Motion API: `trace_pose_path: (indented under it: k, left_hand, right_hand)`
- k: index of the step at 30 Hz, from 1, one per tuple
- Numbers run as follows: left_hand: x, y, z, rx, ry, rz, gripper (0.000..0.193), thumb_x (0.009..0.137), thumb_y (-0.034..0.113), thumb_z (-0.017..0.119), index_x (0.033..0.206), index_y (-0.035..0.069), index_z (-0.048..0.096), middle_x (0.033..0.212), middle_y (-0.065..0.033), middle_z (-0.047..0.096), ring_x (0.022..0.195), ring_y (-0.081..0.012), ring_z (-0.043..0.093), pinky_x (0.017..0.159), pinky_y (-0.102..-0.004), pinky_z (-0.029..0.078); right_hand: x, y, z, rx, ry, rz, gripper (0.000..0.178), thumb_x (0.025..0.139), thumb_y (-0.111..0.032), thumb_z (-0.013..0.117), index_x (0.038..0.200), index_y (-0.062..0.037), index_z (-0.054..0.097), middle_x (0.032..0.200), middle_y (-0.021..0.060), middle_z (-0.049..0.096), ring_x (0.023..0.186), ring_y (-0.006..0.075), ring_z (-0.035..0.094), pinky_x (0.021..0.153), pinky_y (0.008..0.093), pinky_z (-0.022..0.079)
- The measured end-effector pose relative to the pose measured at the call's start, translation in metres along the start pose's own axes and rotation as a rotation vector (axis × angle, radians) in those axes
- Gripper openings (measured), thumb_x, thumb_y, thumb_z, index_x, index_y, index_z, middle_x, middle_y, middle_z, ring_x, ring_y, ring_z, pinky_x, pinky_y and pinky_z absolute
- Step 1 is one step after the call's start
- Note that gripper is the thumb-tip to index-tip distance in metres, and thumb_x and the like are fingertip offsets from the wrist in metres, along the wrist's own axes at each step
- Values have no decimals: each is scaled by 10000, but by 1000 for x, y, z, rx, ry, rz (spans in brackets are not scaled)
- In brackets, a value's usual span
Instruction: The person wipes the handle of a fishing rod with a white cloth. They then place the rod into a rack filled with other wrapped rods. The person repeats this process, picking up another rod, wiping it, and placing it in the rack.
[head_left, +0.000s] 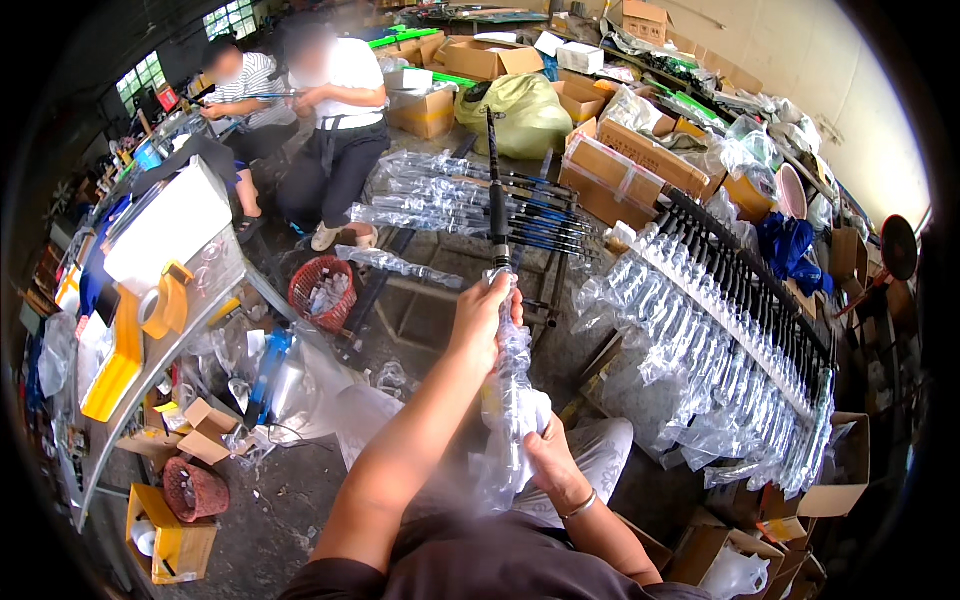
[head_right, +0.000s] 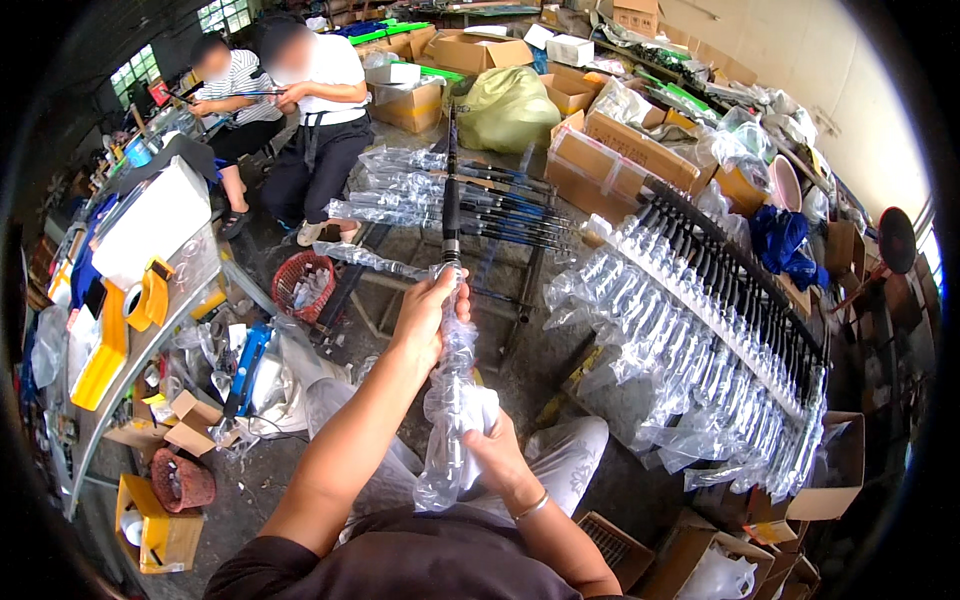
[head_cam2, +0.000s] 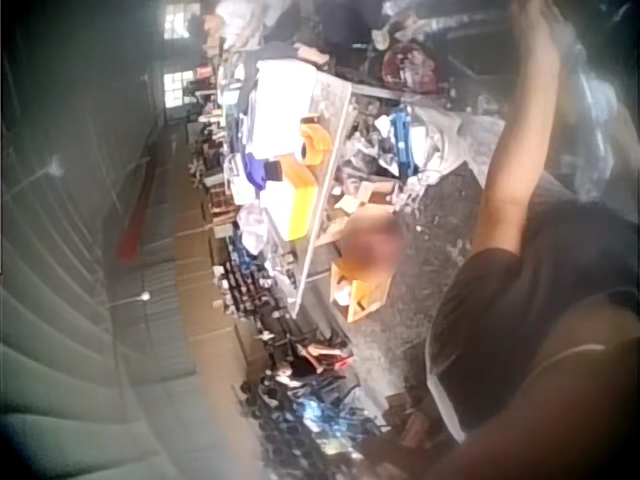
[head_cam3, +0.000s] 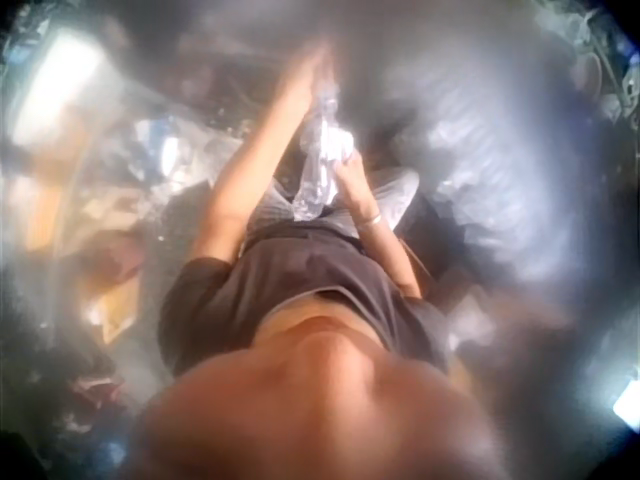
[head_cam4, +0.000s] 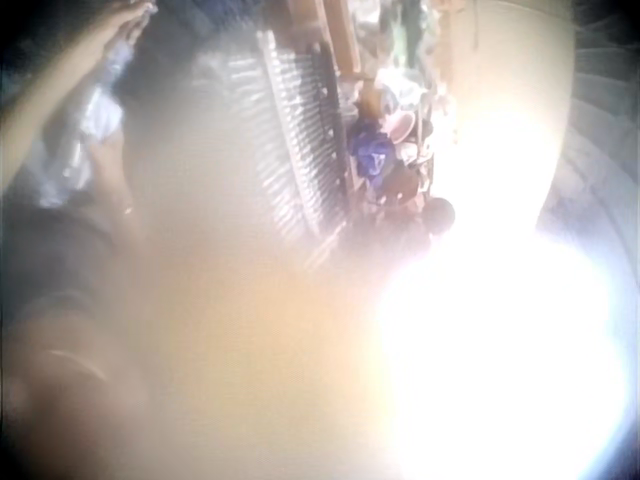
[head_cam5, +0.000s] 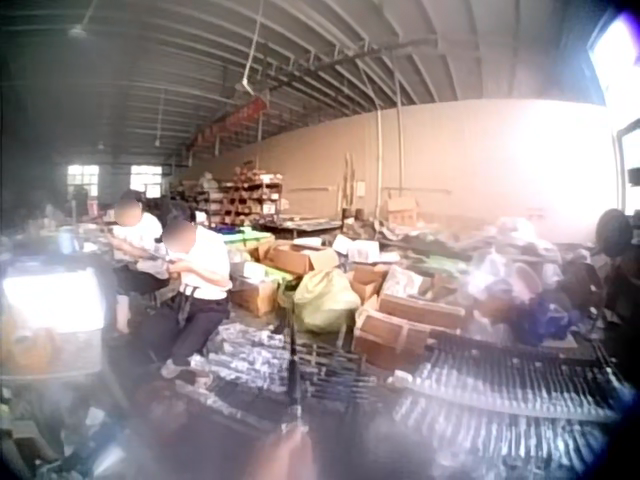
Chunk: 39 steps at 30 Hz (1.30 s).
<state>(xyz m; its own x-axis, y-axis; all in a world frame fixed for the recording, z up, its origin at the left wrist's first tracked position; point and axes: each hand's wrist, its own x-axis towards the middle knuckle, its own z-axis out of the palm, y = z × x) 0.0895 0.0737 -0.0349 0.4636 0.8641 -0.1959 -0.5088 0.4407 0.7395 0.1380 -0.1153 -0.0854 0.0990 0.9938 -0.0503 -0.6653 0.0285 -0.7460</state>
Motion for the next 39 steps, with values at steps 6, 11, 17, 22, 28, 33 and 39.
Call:
trace_pose_path:
  k: [6,11,17,22,28,33,39]
  left_hand:
    - [-1,-1,-1,-31,-33,-33,218,924,235,623,938,19,600,706,-51,583,552,-123,542,498,-267,447]
    - [0,2,2,12,-17,-35,227,911,242,640,944,20,604,725,-60,599,566,-132,562,500,-267,452]
    - [-4,7,5,102,-28,-18,249,892,266,665,934,28,606,752,-78,623,594,-148,607,523,-274,492]
    - [-10,10,7,89,-32,-13,255,887,276,672,931,34,607,757,-77,625,584,-151,614,525,-275,502]
    - [-22,14,11,112,-9,18,274,901,299,649,952,33,612,709,-55,598,541,-134,581,487,-266,468]
    - [-38,15,15,201,-8,89,376,929,352,600,1062,0,602,679,-21,570,487,-89,515,447,-226,412]
    - [-60,11,25,274,-85,108,411,956,341,556,1099,-44,575,636,-24,545,478,-95,499,462,-231,383]
  right_hand:
    - [-2,-3,12,-62,74,4,655,751,-242,818,1253,-14,463,1091,61,615,965,133,602,829,296,504]
    - [-5,-8,18,-33,108,44,616,759,-214,809,1234,-11,473,1059,57,627,940,136,612,821,299,512]
    - [-6,-12,23,11,99,76,592,764,-212,802,1217,-8,480,1018,54,634,883,135,623,787,297,526]
    - [-10,-17,29,-11,124,102,717,731,-279,815,1282,-9,444,1086,92,625,931,165,640,810,318,544]
    - [-16,-23,34,48,77,94,694,715,-263,840,1239,-2,467,1045,46,619,909,121,607,794,286,512]
    - [-3,-26,2,-28,17,-34,665,686,-324,855,1164,-4,523,940,23,625,766,89,594,650,240,498]
    - [94,-69,-23,-75,152,-94,315,843,-265,718,1005,-22,601,705,-31,557,514,45,457,456,204,389]
